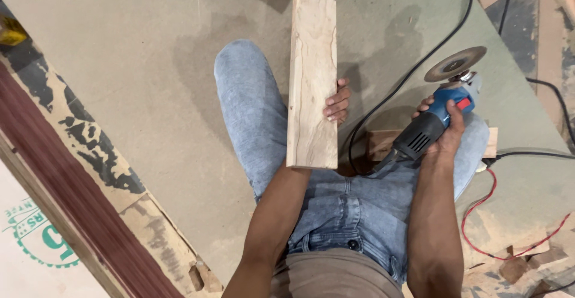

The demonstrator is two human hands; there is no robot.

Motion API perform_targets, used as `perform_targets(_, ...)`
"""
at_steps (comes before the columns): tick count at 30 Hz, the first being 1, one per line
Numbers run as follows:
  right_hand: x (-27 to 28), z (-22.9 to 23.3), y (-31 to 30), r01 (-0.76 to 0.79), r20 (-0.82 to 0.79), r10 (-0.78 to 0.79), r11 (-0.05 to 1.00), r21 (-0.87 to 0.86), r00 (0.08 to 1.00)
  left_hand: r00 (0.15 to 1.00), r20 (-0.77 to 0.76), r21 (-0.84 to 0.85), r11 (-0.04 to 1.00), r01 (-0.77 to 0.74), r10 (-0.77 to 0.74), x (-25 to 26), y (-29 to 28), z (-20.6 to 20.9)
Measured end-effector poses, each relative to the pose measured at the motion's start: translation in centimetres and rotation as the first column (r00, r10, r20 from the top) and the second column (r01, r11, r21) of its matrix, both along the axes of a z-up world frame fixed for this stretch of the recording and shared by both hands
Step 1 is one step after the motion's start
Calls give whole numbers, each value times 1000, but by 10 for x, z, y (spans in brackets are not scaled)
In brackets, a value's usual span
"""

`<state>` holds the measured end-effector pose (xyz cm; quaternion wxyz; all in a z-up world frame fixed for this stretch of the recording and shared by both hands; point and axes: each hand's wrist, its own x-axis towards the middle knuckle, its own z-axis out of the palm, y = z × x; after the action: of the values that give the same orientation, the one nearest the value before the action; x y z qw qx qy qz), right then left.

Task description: The person sits on the floor and uses an electric sander to smooth the surfaces of small wooden blocks. They hold the blocks in their left hand and operate the sander with their right hand, working on multiple pieces sequentially.

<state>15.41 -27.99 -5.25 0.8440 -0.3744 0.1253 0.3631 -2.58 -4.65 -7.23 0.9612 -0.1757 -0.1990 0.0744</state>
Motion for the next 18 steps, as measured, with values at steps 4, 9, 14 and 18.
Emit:
perform_targets(4,-2,2,0,13,-34,-13,1000,8,999,998,59,36,999,18,-20,5,-1,-21)
perform_targets(9,-2,1,0,6,-15,-6,1000,12,1000,981,-179,193,980,-46,81,0,-8,-54)
perform_targets(14,2,-4,-1,29,-33,-27,999,41,999,346,-861,465,852,239,372,13,6,-41)
perform_targets(18,4,-9,-4,65,-57,-64,998,23,996,328,-907,370,874,316,265,7,16,-28)
